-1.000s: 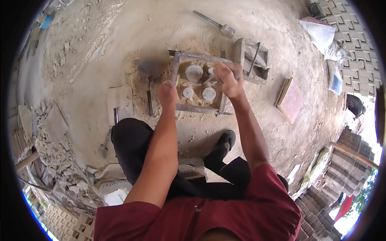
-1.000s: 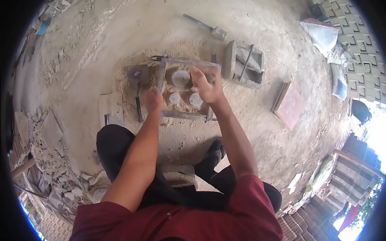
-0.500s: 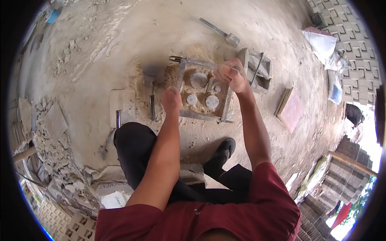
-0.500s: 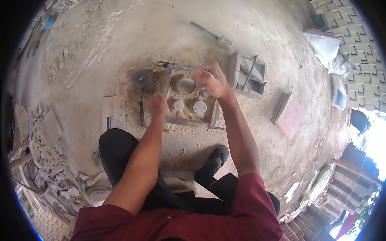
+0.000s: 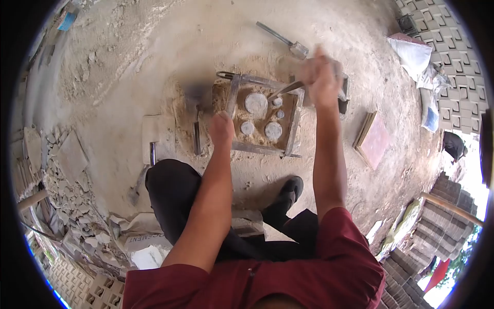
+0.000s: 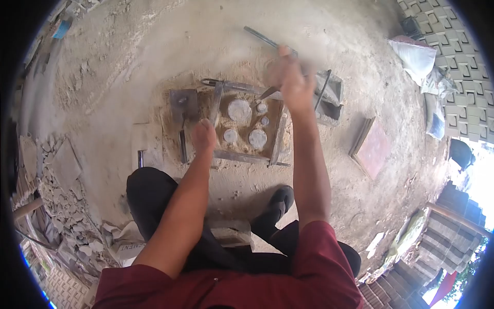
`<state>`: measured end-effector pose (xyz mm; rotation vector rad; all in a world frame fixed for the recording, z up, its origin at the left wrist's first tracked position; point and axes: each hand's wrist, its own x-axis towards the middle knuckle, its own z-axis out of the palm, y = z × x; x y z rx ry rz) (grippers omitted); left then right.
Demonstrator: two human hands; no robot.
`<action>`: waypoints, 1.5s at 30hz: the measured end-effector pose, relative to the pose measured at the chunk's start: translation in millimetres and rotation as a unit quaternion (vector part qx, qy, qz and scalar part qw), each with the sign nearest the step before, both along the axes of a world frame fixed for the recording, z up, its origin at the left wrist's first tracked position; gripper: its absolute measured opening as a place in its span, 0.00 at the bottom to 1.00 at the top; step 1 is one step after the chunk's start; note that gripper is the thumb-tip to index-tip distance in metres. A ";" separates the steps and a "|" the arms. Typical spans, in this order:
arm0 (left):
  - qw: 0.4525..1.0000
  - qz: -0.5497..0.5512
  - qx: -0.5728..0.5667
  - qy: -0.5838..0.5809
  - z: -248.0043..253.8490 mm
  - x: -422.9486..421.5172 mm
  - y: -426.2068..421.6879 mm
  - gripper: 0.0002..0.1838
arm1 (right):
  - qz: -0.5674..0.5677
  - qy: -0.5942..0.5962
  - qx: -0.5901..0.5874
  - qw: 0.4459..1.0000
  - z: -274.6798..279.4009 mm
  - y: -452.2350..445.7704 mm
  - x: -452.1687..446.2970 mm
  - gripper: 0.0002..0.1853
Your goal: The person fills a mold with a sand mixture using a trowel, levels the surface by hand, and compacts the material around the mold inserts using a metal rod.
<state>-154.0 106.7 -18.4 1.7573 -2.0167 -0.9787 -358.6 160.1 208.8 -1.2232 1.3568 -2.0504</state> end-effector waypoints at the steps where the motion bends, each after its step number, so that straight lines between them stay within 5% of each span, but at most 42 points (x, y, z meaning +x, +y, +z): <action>1: 1.000 0.001 0.015 -0.003 -1.2 -2.2 0.0 0.27 | -0.084 -0.070 0.011 0.994 12.8 3.8 0.5 0.29; 2: 1.000 0.000 0.028 -0.009 -1.9 -2.5 -0.1 0.27 | -0.169 -0.141 0.020 0.975 21.0 6.5 1.0 0.31; 6: 1.000 0.018 -0.012 0.014 -4.4 -4.0 -0.1 0.27 | -0.297 -0.056 0.075 0.950 -13.7 4.4 10.6 0.33; 14: 1.000 -0.021 -0.018 0.000 -11.5 -0.5 -1.6 0.27 | -0.397 -0.050 0.047 0.915 -33.8 -8.7 17.5 0.32; 22: 0.999 -0.024 -0.029 0.012 -24.7 2.9 -1.7 0.26 | -0.342 0.059 0.167 0.923 -47.8 -50.5 44.0 0.31; 36: 1.000 0.000 0.018 0.009 -0.5 -0.8 -0.3 0.27 | -0.016 0.027 0.087 0.996 -66.6 -69.8 57.4 0.23; 38: 1.000 0.005 0.027 0.011 -9.3 -3.3 -1.7 0.27 | 0.040 -0.012 0.190 0.981 -50.5 -62.3 62.2 0.22; 45: 0.999 0.007 0.031 0.006 -9.8 0.2 2.0 0.27 | 0.080 -0.030 0.139 0.987 -37.8 -46.5 66.6 0.20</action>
